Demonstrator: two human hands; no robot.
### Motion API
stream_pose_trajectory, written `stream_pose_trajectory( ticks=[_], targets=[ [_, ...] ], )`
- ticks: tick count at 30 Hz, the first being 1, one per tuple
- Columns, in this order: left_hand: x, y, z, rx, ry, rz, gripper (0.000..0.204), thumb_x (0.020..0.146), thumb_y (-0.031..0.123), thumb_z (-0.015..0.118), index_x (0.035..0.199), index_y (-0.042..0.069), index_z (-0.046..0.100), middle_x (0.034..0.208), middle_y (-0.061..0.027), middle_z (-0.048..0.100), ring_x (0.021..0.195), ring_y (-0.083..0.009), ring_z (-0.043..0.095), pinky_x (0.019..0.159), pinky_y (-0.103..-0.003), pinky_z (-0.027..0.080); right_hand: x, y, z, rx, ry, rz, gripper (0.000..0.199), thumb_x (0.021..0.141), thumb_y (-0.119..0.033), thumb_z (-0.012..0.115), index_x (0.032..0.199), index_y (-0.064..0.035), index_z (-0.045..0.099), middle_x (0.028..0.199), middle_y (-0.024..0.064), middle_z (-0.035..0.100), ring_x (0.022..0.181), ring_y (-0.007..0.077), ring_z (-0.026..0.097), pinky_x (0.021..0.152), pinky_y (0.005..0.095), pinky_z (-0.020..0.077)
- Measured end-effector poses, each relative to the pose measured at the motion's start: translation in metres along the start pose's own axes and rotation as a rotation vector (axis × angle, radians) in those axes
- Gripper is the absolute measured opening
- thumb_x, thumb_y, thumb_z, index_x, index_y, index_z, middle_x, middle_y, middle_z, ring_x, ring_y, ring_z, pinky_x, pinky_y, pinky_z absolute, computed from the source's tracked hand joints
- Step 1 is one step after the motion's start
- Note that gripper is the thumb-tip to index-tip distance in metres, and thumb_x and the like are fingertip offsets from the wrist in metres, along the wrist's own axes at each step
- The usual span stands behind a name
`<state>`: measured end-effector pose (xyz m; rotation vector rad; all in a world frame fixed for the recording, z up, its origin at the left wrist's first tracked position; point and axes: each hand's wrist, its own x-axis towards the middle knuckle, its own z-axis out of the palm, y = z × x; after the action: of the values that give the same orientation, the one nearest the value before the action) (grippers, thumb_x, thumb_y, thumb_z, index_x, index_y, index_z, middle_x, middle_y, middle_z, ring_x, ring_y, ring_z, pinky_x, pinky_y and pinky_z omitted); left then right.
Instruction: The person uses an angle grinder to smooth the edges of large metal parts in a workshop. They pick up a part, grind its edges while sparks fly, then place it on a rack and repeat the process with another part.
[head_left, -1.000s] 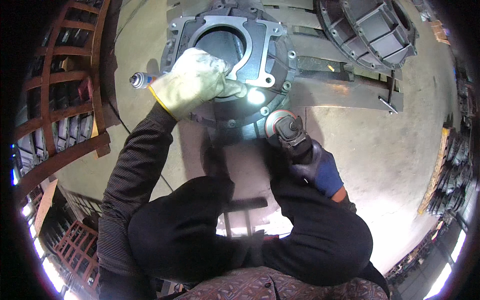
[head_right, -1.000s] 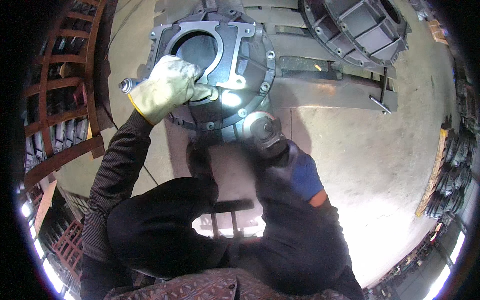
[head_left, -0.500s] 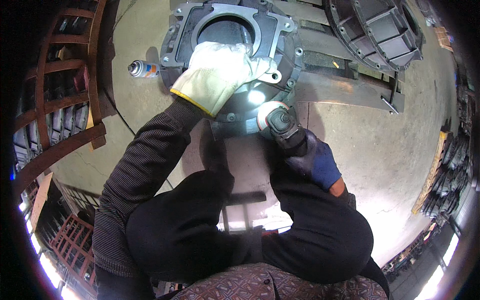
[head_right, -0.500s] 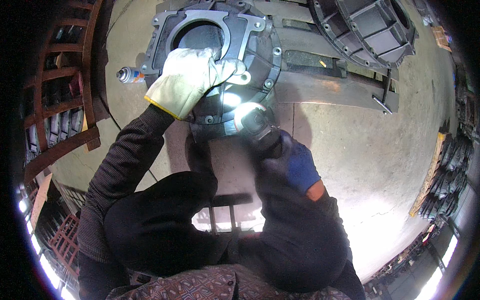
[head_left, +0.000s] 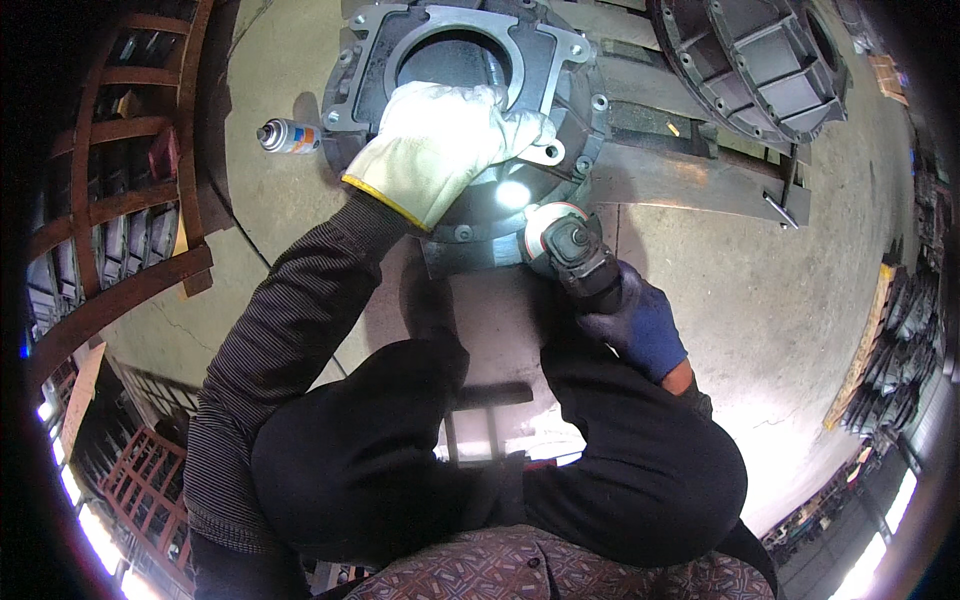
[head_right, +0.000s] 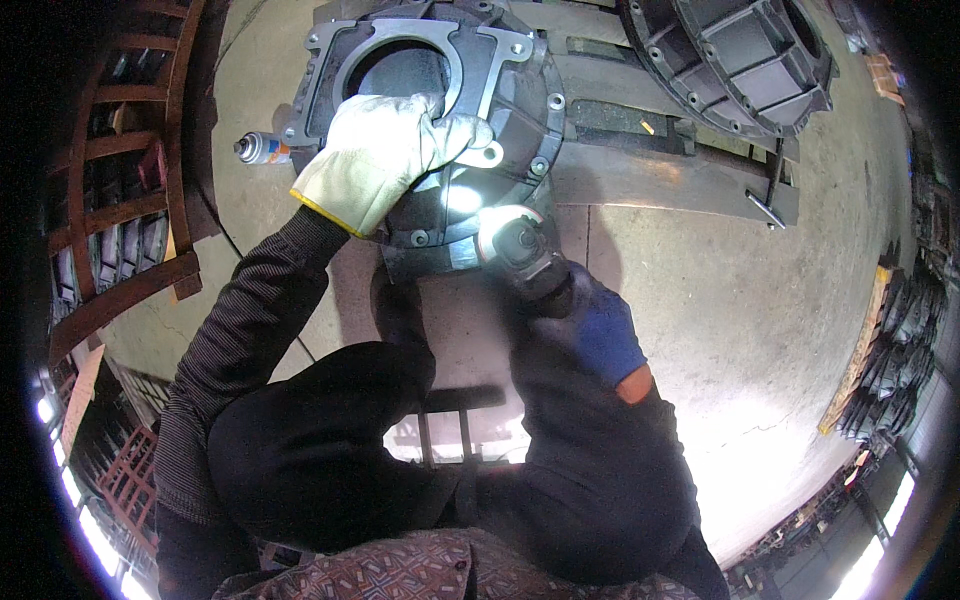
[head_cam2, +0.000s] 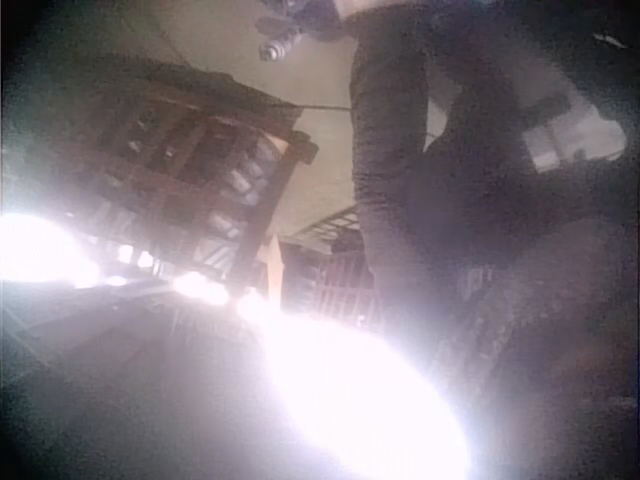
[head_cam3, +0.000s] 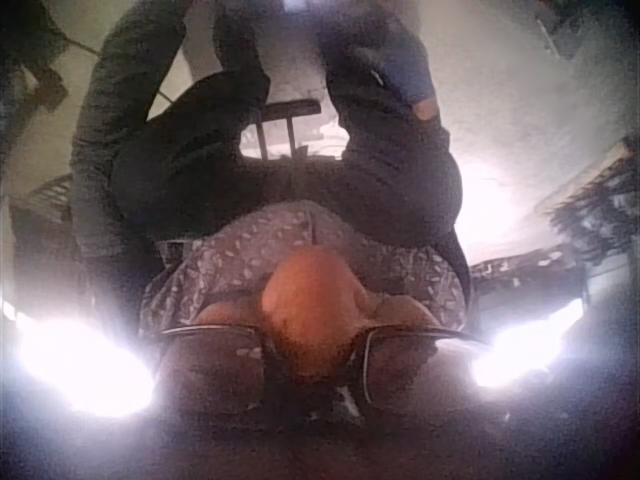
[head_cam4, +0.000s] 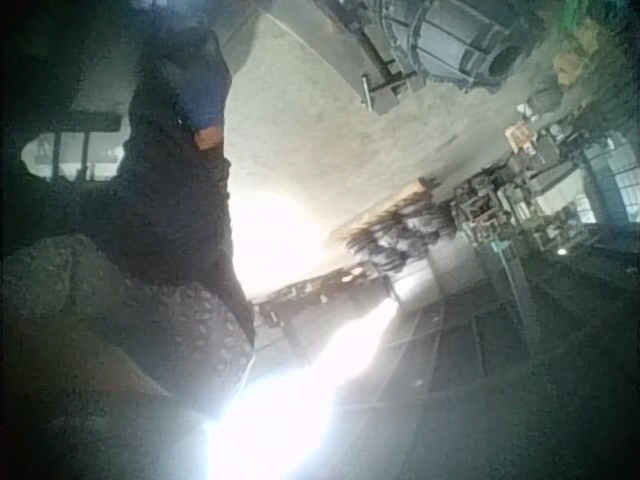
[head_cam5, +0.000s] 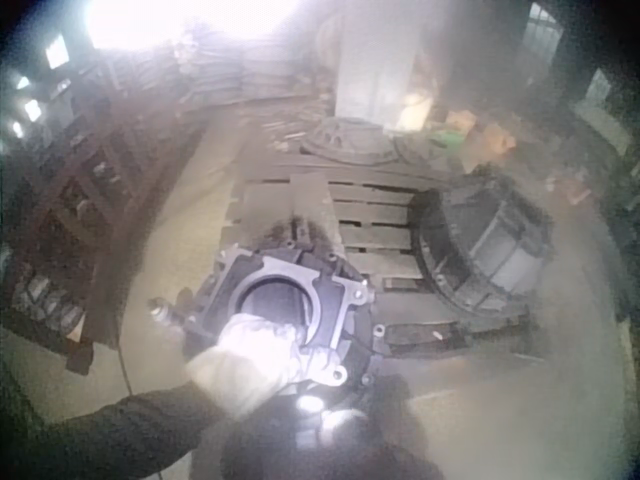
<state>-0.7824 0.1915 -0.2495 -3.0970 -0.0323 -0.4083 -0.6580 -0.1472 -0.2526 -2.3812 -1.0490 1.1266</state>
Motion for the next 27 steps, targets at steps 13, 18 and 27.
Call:
stream_pose_trajectory(
  ticks=[13, 18, 27],
  targets=[
    [0.001, -0.002, -0.001, -0.015, -0.003, 0.004, 0.021, 0.091, 0.022, 0.068, 0.108, 0.012, 0.076, 0.103, -0.0101, 0.071, 0.094, -0.0286, 0.074, 0.084, -0.043, 0.057, 0.006, -0.010, 0.000, 0.025, -0.041, 0.006, 0.084, 0.075, -0.042, 0.088, 0.147, -0.0103, 0.059, 0.125, 0.0252, 0.074, 0.114, 0.0443, 0.073, 0.097, 0.0496, 0.0599],
    [-0.003, -0.004, 0.003, -0.008, 0.003, 0.033, 0.022, 0.090, 0.020, 0.068, 0.109, 0.012, 0.076, 0.104, -0.0098, 0.071, 0.095, -0.0284, 0.074, 0.085, -0.043, 0.057, 0.007, -0.009, -0.001, 0.004, -0.038, 0.018, 0.087, 0.075, -0.044, 0.089, 0.149, -0.0106, 0.056, 0.122, 0.0245, 0.075, 0.112, 0.0446, 0.073, 0.096, 0.0517, 0.0594],
    [0.012, -0.024, -0.031, -0.086, -0.256, 0.064, 0.018, 0.097, 0.023, 0.065, 0.105, 0.012, 0.077, 0.103, -0.0098, 0.074, 0.095, -0.0272, 0.074, 0.084, -0.043, 0.058, -0.023, -0.033, -0.027, 0.275, 0.094, 0.135, 0.052, 0.085, -0.029, 0.075, 0.132, -0.0059, 0.070, 0.118, 0.0253, 0.077, 0.118, 0.0436, 0.073, 0.101, 0.0459, 0.0578]
  ],
)
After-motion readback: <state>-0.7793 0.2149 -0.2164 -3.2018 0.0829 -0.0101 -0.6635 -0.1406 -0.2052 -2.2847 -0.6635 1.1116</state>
